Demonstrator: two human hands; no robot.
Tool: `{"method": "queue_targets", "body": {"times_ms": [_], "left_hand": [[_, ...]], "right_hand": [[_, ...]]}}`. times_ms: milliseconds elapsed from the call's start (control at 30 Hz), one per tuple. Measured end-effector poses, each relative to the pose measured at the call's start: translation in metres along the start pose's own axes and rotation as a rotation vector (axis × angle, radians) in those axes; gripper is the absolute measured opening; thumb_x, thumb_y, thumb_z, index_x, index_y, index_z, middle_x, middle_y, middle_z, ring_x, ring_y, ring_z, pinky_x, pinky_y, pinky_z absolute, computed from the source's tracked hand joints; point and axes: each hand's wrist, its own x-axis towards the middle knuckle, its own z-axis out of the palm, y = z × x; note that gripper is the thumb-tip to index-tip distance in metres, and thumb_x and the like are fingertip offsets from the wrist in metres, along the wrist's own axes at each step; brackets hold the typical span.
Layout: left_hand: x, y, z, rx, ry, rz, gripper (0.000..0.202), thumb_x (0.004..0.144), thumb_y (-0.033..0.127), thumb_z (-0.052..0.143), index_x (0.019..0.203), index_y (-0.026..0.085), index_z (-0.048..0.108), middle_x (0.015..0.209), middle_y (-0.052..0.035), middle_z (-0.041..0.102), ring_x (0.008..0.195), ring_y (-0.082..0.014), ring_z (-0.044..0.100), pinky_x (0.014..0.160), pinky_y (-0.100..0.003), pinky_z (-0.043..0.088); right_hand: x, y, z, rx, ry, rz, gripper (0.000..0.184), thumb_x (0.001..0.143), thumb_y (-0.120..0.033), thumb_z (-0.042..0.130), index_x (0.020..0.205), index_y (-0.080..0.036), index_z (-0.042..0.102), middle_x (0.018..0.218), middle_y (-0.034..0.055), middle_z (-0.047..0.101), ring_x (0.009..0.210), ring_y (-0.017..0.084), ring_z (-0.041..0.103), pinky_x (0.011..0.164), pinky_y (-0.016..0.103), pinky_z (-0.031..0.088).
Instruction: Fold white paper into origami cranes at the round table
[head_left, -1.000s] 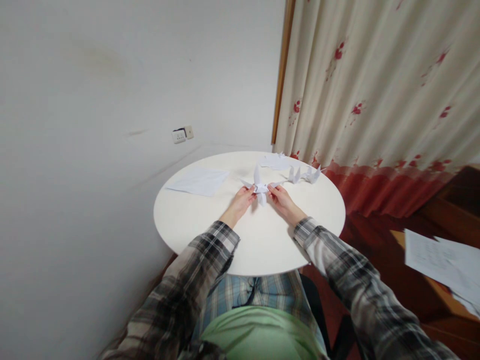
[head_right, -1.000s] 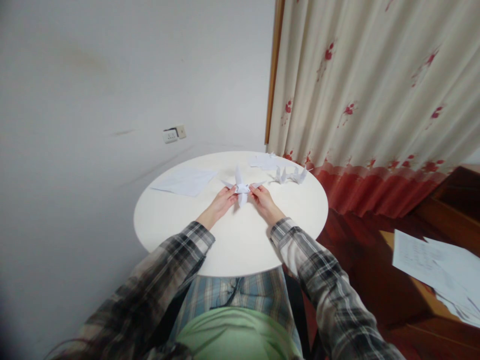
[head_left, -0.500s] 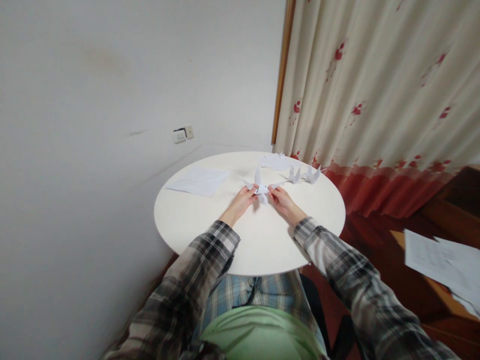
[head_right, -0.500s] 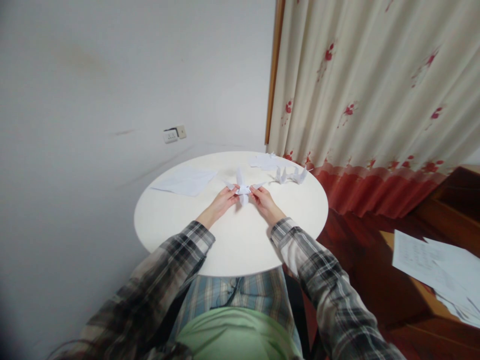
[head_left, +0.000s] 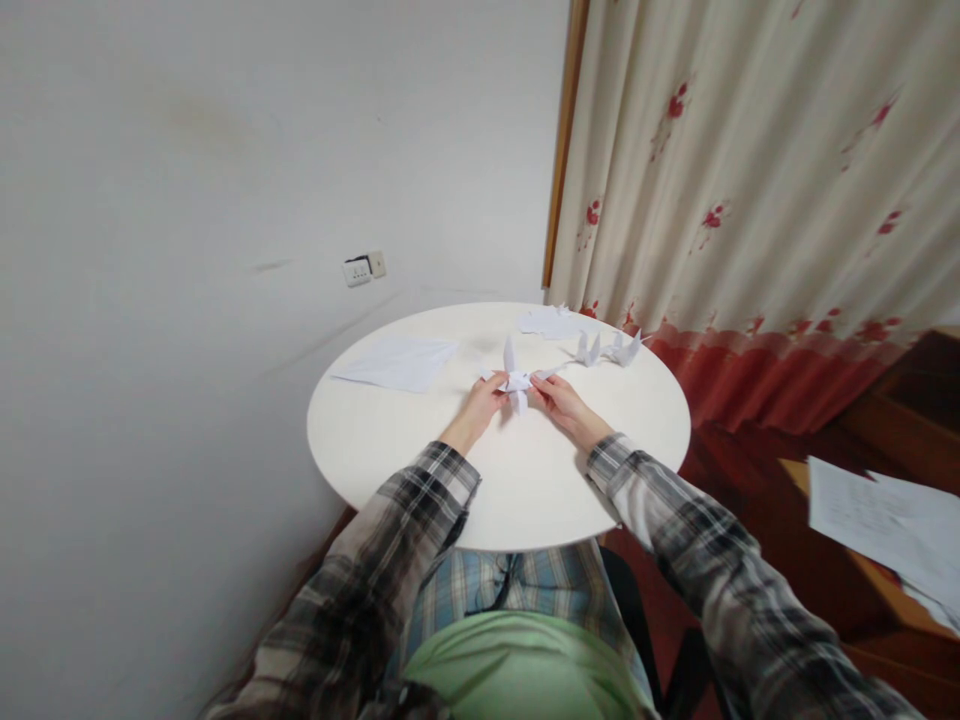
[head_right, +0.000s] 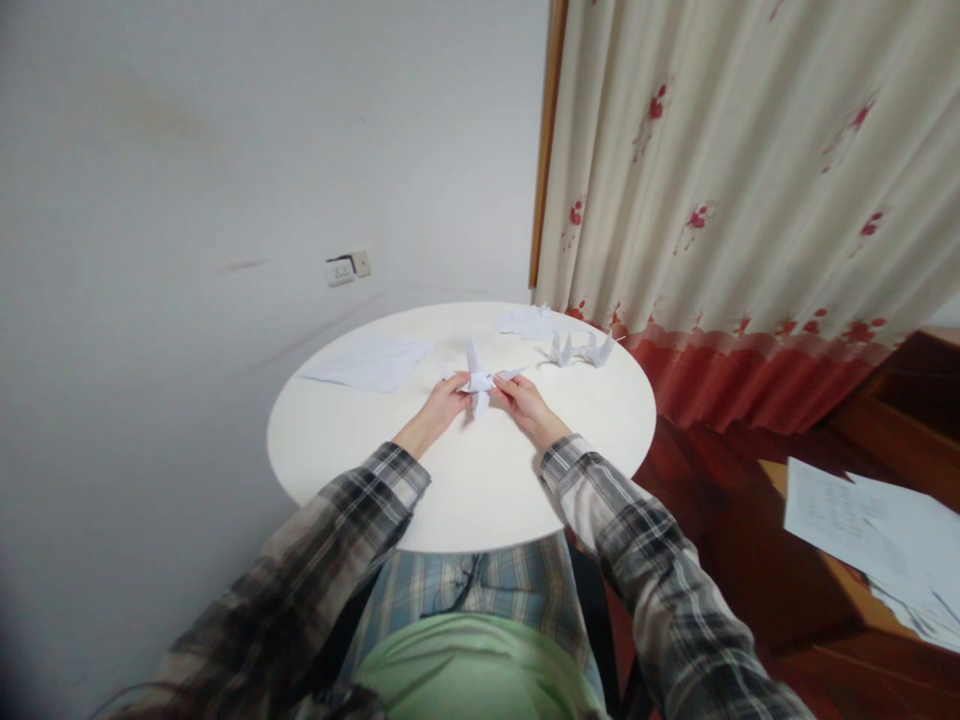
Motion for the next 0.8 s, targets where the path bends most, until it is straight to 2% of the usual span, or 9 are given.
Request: {"method": "queue_targets", "body": {"times_ms": [200,367,500,667,800], "left_hand": [[0.000,0.003,0.001,-0.105,-0.005,-0.069,0.005,0.060,0.016,0.060,0.064,0.014,0.058,0.070,-0.0029,0.060,0.070,-0.0129,0.054,0.064,-0.024,0.045],[-0.001,0.004,0.001,-0.127,-0.038,-0.064,0.002,0.063,0.015,0.059,0.064,0.015,0.057,0.070,-0.0023,0.060,0.070,-0.0124,0.054,0.065,-0.024,0.045],[-0.001,0.003,0.001,-0.114,-0.039,-0.061,0.002,0.065,0.015,0.058,0.065,0.015,0.056,0.069,-0.0023,0.059,0.072,-0.0136,0.055,0.066,-0.024,0.044],[-0.005,0.005,0.002,-0.117,-0.128,-0.020,0.015,0.061,0.012,0.066,0.071,0.014,0.056,0.075,-0.0007,0.060,0.076,-0.0119,0.056,0.075,-0.025,0.042],[-0.011,0.010,0.001,-0.087,-0.193,-0.032,0.024,0.057,0.008,0.071,0.076,0.014,0.058,0.078,-0.0001,0.061,0.079,-0.0118,0.057,0.081,-0.027,0.041]], "right_hand": [[-0.002,-0.004,0.001,0.068,-0.008,0.026,0.016,0.060,-0.015,0.073,0.070,-0.015,0.060,0.062,-0.0045,0.060,0.052,0.003,0.053,0.051,0.010,0.045],[-0.003,-0.005,0.003,0.095,-0.012,0.037,0.016,0.063,-0.016,0.073,0.068,-0.016,0.057,0.057,-0.0060,0.057,0.048,0.002,0.051,0.046,0.009,0.045],[-0.005,-0.006,0.004,0.096,0.003,0.040,0.018,0.063,-0.016,0.073,0.067,-0.016,0.055,0.058,-0.0063,0.057,0.048,0.001,0.051,0.048,0.008,0.045],[-0.009,-0.011,0.008,0.113,0.023,0.032,0.015,0.066,-0.017,0.070,0.069,-0.016,0.056,0.060,-0.0056,0.057,0.048,0.003,0.050,0.050,0.011,0.046],[-0.015,-0.017,0.009,0.104,-0.066,-0.016,0.014,0.066,-0.020,0.071,0.068,-0.017,0.057,0.060,-0.0055,0.055,0.050,0.004,0.049,0.052,0.015,0.045]]}}
